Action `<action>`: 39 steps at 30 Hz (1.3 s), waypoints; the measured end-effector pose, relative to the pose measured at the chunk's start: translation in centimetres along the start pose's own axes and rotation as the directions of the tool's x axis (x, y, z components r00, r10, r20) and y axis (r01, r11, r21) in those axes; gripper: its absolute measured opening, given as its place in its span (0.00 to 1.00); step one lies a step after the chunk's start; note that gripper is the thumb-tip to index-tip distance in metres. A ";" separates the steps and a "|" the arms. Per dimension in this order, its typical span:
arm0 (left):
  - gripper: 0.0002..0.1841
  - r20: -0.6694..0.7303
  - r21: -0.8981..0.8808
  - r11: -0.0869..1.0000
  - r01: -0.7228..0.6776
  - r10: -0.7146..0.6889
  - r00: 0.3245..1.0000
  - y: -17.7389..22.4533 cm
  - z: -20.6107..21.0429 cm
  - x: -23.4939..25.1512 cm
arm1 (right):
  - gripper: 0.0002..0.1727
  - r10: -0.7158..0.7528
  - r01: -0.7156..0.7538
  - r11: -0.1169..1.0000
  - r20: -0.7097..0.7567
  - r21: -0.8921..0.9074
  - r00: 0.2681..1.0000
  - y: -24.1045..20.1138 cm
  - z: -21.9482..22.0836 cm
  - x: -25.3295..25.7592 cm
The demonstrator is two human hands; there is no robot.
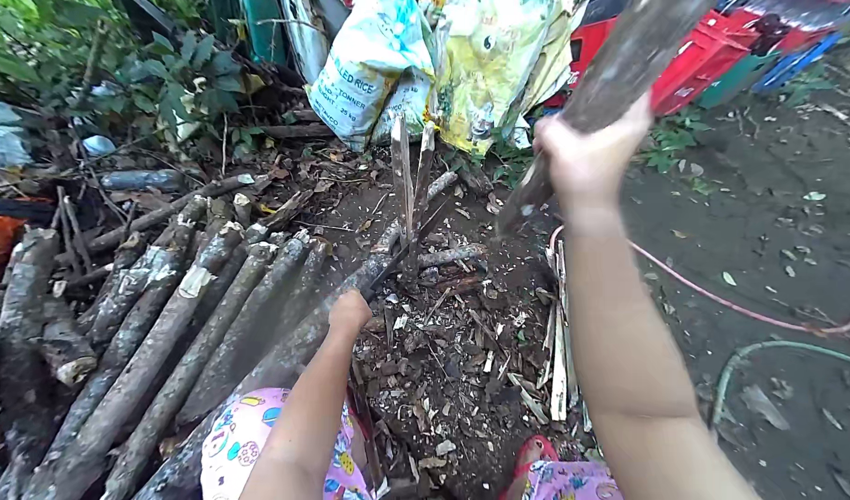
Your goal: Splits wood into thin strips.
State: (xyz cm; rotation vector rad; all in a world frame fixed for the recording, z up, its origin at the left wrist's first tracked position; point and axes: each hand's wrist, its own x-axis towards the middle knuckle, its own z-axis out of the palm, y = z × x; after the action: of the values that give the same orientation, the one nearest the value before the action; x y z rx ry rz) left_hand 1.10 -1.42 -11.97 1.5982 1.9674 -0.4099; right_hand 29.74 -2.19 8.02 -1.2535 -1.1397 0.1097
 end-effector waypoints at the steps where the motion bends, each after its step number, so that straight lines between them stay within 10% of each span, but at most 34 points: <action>1: 0.28 0.006 0.001 1.000 0.000 0.000 1.000 0.0 -0.1 0.1 | 0.47 0.106 -0.096 0.987 0.076 -0.130 0.991 2.2 0.6 -3.0; 4: 0.28 0.011 0.023 1.000 0.002 -0.003 1.000 -0.1 0.3 0.0 | 0.47 0.679 -0.272 0.658 0.397 -0.702 0.618 12.6 2.2 -14.0; 7: 0.27 0.009 0.091 0.996 0.014 -0.015 1.000 -0.2 -0.3 -0.1 | 0.41 0.892 -0.166 0.425 0.380 -0.890 0.245 16.2 3.5 -16.7; 11: 0.29 0.006 0.093 0.995 0.016 -0.017 1.000 -0.7 0.4 0.0 | 0.37 0.878 -0.418 0.478 0.404 -0.773 0.256 14.9 3.0 -16.7; 15: 0.28 0.007 0.089 0.996 0.012 -0.013 1.000 -0.8 0.4 -0.1 | 0.31 0.752 -0.573 0.659 0.438 -0.486 0.493 8.8 0.9 -11.3; 19: 0.28 0.017 0.087 0.996 0.010 -0.012 1.000 -0.9 0.3 0.1 | 0.41 0.314 -0.276 0.946 0.265 -0.172 0.912 1.6 -2.2 -1.5; 22: 0.27 0.027 0.074 0.997 0.016 -0.018 0.999 -0.8 0.4 0.6 | 0.47 -0.012 0.009 0.992 0.019 0.125 1.000 -2.1 -2.6 4.2; 25: 0.27 0.035 0.055 0.998 0.014 -0.016 0.999 -0.6 0.8 1.2 | 0.48 -0.004 0.007 0.995 -0.022 0.100 1.000 0.3 -0.6 0.1; 27: 0.28 0.027 0.049 0.999 0.014 -0.015 1.000 -0.6 0.8 1.2 | 0.47 0.323 -0.274 0.930 0.192 -0.244 0.927 7.1 1.2 -9.5; 30: 0.27 0.029 0.094 0.995 0.022 -0.025 0.999 -0.7 0.7 1.3 | 0.41 0.831 -0.285 0.513 0.385 -0.810 0.402 16.8 2.5 -18.8; 32: 0.28 0.033 0.119 0.993 0.025 -0.029 0.999 -1.5 0.7 1.5 | 0.38 0.901 -0.270 0.423 0.372 -0.865 0.222 17.9 3.5 -20.2; 36: 0.28 0.025 0.089 0.996 0.026 -0.028 0.999 -1.6 1.7 1.5 | 0.34 0.885 -0.640 0.454 0.399 -0.620 0.242 16.2 3.6 -19.5; 39: 0.28 0.025 0.079 0.997 0.023 -0.025 0.999 -1.5 1.7 1.4 | 0.31 0.823 -0.705 0.556 0.410 -0.441 0.393 11.4 2.0 -14.4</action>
State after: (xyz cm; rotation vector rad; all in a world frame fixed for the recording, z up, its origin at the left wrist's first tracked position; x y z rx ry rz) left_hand -0.09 -1.67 -14.33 1.6102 1.9752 -0.5213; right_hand 26.88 -5.45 -9.96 -1.9502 -0.9634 1.2158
